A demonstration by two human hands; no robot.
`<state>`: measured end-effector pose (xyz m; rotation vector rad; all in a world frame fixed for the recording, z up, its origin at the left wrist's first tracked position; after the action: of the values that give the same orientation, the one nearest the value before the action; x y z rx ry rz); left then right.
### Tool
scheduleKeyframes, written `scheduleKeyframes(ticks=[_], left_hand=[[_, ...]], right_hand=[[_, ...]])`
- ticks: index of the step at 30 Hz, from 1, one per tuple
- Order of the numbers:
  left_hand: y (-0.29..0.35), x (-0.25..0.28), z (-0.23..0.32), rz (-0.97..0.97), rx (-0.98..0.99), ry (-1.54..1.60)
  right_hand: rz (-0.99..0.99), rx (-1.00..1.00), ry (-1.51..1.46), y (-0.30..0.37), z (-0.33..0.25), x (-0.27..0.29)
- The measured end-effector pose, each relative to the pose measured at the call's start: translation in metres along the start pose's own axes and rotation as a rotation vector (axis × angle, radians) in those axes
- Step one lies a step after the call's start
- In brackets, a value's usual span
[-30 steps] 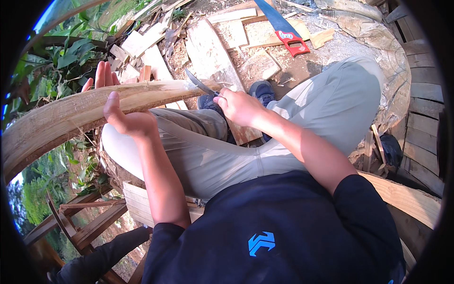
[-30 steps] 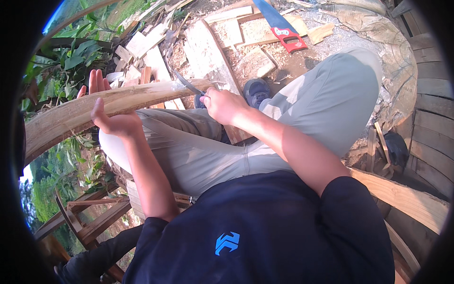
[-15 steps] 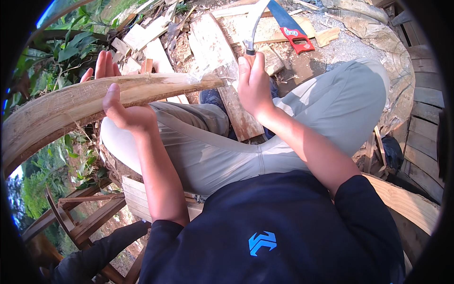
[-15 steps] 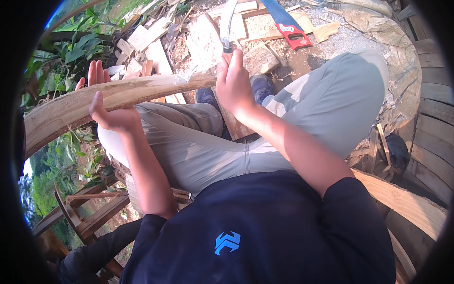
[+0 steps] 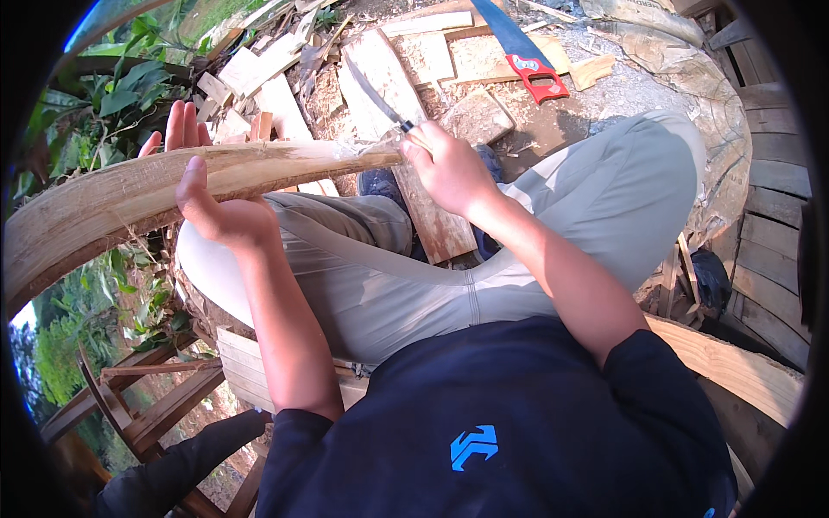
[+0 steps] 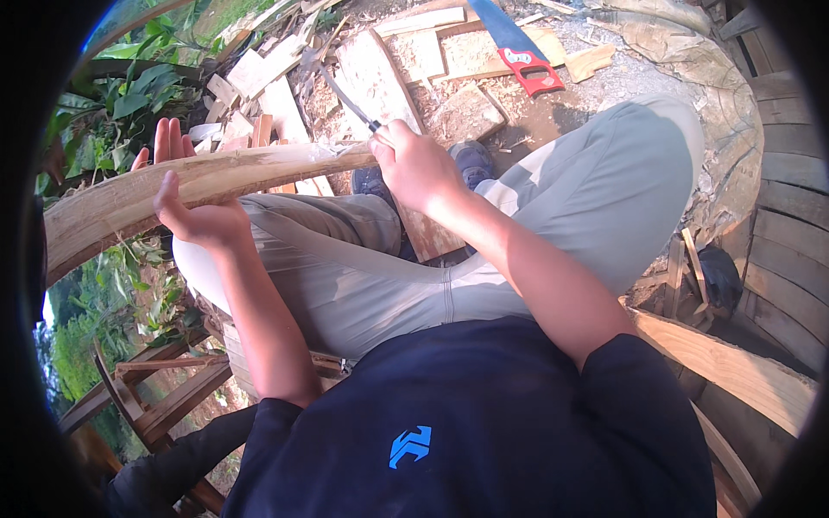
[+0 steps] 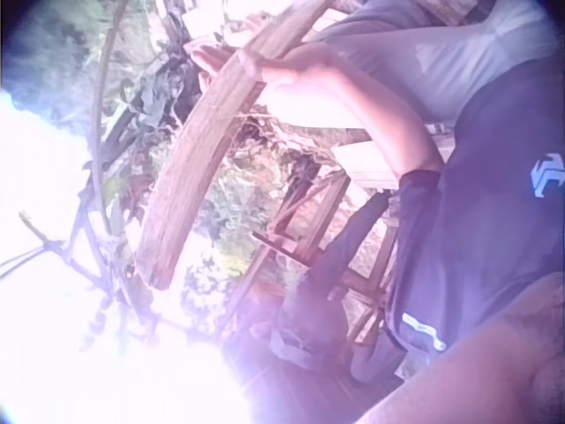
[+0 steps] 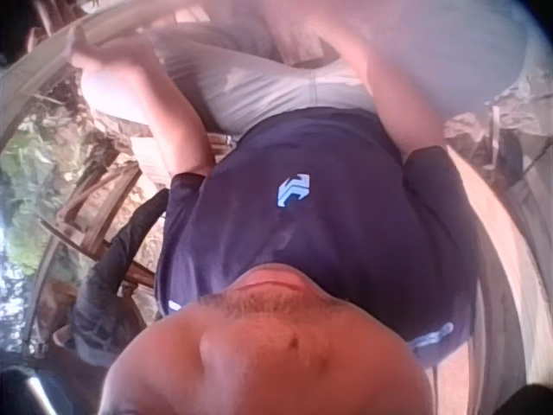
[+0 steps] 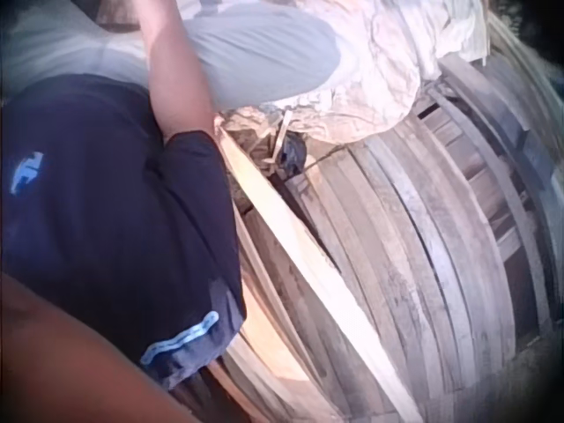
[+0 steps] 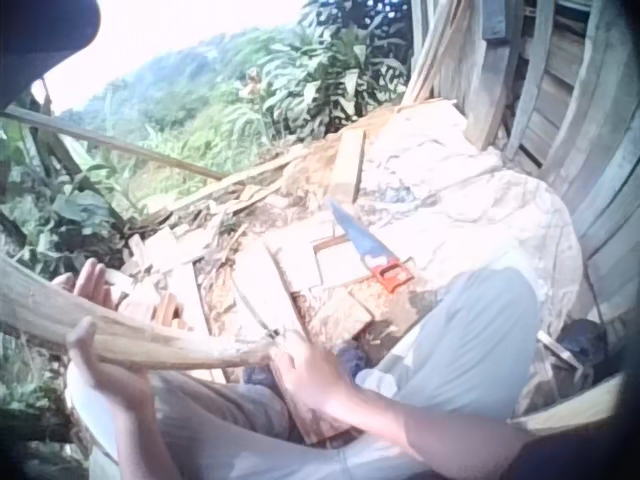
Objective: The person sits cross-legged on the ground and uses a curved knife to shave thin strips from a long piece of wood. They hold the wood with their left hand and repeatedly pull the knife along its length to remove the outer layer, occasionally rotating the wood to work on different sides.
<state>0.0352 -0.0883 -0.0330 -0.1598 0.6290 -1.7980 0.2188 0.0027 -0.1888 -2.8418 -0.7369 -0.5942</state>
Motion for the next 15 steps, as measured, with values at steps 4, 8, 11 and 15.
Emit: scheduleKeyframes(ticks=[4, 8, 11, 15], left_hand=[[0.003, 0.001, -0.003, -0.023, -0.023, -0.017], [0.002, 0.007, 0.002, 0.032, 0.011, -0.027], [0.004, 0.008, -0.002, 0.007, -0.001, -0.023], [0.004, 0.004, -0.001, -0.042, -0.031, 0.003]], right_hand=[[0.259, -0.186, -0.142, 0.011, -0.010, 0.008], [-0.265, 0.086, 0.098, 0.026, 0.031, -0.029], [0.237, -0.128, -0.139, 0.002, -0.007, 0.008], [-0.227, -0.047, 0.332, 0.019, -0.006, 0.000]])
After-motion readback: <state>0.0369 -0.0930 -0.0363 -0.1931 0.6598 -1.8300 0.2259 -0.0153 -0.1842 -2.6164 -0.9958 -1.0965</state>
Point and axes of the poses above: each hand's wrist, its own y-axis away from the middle knuckle, its own x-axis out of the back of the hand, z = x × y, the point moved 3 cm from there along -y, towards the middle knuckle, and after that the axes turned 12 degrees about z, right-handed, at the moved point
